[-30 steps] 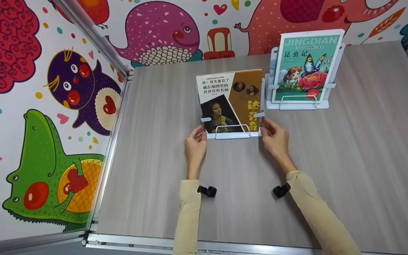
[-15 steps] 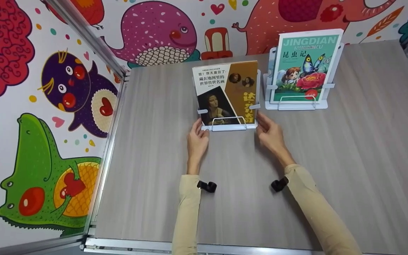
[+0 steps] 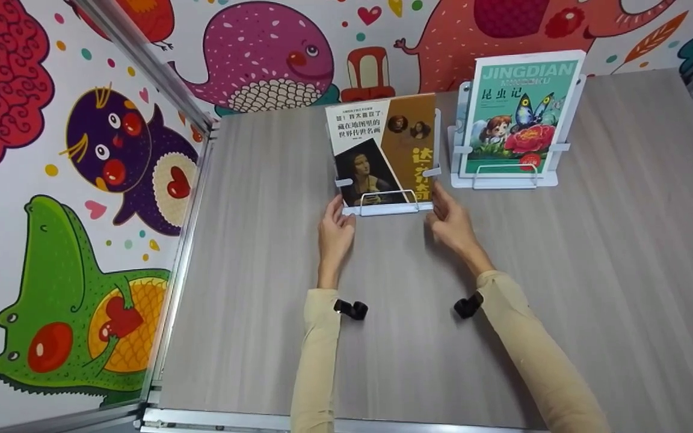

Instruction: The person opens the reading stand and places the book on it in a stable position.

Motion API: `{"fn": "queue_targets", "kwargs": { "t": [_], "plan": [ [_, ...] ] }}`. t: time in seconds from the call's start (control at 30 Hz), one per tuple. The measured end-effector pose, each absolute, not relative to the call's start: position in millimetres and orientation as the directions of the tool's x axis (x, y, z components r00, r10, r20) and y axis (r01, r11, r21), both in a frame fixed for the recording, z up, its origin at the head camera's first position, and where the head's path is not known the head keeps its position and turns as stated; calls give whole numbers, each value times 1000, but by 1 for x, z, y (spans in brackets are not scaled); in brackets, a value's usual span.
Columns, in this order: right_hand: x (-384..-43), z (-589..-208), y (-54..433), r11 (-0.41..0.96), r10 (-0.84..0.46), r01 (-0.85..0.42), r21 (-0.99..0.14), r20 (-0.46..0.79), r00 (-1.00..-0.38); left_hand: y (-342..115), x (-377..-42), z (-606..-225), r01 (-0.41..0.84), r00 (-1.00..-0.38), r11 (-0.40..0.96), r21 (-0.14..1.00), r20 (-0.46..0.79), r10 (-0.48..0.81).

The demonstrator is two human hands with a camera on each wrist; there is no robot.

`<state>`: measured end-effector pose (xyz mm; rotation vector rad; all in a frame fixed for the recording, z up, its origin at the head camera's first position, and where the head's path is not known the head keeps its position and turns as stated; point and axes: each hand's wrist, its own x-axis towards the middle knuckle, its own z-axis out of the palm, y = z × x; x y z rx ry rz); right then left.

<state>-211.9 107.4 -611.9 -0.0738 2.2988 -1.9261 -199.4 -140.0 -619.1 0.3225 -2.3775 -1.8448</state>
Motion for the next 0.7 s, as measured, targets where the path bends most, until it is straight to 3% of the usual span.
{"fn": "queue_targets", "kwargs": {
  "t": [0.37, 0.7],
  "plan": [
    [-218, -613, 104, 176, -130, 66, -982, -89, -988, -138, -205, -616, -128, -970, 221, 967, -75, -231],
    [-220, -582, 101, 144, -173, 78, -986, -102, -980, -138, -213, -617, -128, -977, 252, 959, -78, -197]
  ]
}}
